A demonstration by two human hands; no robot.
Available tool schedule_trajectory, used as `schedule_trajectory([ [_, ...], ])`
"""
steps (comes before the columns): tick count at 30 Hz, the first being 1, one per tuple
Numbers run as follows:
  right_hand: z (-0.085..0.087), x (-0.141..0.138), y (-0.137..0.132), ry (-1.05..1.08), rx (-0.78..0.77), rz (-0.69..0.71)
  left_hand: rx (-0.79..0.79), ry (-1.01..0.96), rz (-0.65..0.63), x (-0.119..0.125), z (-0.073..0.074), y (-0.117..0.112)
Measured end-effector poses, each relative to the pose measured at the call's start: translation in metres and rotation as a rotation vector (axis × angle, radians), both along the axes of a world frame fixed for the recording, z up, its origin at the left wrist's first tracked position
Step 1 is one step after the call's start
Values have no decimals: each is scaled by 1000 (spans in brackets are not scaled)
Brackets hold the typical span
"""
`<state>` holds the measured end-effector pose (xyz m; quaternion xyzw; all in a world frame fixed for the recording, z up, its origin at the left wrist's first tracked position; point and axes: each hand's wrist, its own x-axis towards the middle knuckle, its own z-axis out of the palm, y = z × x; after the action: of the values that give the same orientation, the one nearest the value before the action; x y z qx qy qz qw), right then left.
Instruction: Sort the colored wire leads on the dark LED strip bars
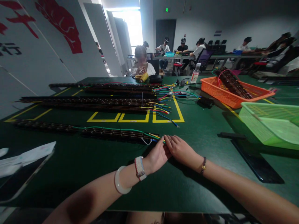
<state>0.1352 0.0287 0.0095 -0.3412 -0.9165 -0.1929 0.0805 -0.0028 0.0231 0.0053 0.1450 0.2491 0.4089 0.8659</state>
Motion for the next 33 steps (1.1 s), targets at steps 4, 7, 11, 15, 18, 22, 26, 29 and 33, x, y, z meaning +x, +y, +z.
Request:
schedule_trajectory([
  [4, 3, 4, -5, 76, -13, 28, 4, 58, 47, 4, -3, 1],
  [7, 13, 12, -4, 168, -92, 63, -20, 27, 48, 3, -5, 2],
  [11, 24, 29, 2, 347, -125, 54, 6, -34, -2, -1, -4, 2],
  [15, 26, 39, 5, 243, -92, 151, 41, -38, -18, -2, -2, 1],
  [18, 25, 39, 4, 137, -101, 211, 22, 8, -15, -2, -2, 1],
  [22, 25, 37, 3, 82, -81, 137, 26, 0, -14, -1, -1, 1],
  [26, 22, 38, 6, 104, -118, 78, 21, -3, -48, -2, 1, 1],
  [29, 19, 39, 8, 177, -168, 83, 24, 13, -52, -3, 3, 1],
  [33, 18, 42, 9, 279, -212, 52, 58, 26, -68, -4, 4, -1],
])
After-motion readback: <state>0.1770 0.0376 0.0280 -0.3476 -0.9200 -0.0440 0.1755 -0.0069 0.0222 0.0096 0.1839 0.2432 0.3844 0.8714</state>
